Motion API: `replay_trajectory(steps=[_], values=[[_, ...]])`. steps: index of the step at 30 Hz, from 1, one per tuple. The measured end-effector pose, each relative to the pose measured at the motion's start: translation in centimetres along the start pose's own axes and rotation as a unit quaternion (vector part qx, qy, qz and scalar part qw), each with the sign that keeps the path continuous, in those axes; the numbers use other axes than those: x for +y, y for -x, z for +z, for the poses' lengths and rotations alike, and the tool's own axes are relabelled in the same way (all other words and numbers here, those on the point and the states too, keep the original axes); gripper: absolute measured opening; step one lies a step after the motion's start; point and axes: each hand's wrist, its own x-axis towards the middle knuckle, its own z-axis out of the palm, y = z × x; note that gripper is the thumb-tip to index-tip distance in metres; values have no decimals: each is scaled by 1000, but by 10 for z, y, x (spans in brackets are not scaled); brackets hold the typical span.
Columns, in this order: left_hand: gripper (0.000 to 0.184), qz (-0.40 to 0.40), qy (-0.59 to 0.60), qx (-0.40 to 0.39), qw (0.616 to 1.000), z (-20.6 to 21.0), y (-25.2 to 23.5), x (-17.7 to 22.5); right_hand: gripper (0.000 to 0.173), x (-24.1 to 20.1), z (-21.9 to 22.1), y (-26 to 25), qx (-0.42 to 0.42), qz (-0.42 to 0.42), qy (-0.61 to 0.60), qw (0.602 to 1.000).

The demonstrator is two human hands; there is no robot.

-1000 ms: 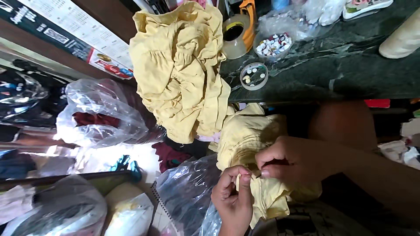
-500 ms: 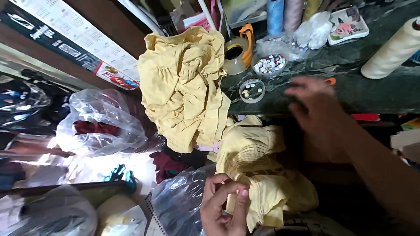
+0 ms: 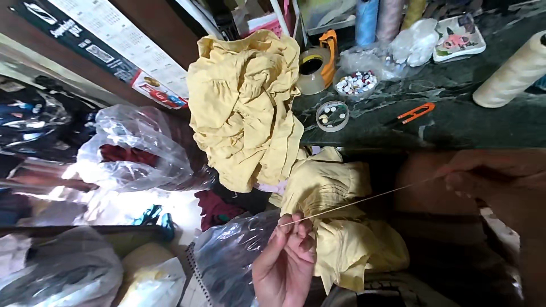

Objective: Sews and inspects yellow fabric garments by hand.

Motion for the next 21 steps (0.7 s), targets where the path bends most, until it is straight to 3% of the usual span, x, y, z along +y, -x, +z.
replay_trajectory(steps=[3, 5, 7, 9, 11, 13, 17, 21], values=[[19, -14, 29, 32, 999, -4, -3, -7, 7, 7, 1, -1, 18, -36, -184, 982], [16, -14, 24, 52, 998, -3, -4, -8, 9, -11, 14, -7, -73, -50, -323, 942], [14, -8, 16, 81, 997, 1, -4, -7, 11, -39, 34, -16, -173, -64, -388, 903], [14, -2, 0, 112, 994, 6, -3, -8, 10, -55, 54, -20, -207, -108, -304, 923], [13, 3, -20, 134, 991, 14, -2, -11, 14, -54, 77, -18, -179, -171, -126, 961], [12, 11, -34, 130, 991, 22, 0, -14, 16, -47, 105, -17, -137, -221, -29, 965], [12, 11, -45, 118, 992, 34, 5, -17, 20, -45, 139, -21, -57, -215, 1, 975], [11, 4, -46, 117, 992, 34, 7, -18, 16, -43, 148, -25, -32, -197, -5, 980]])
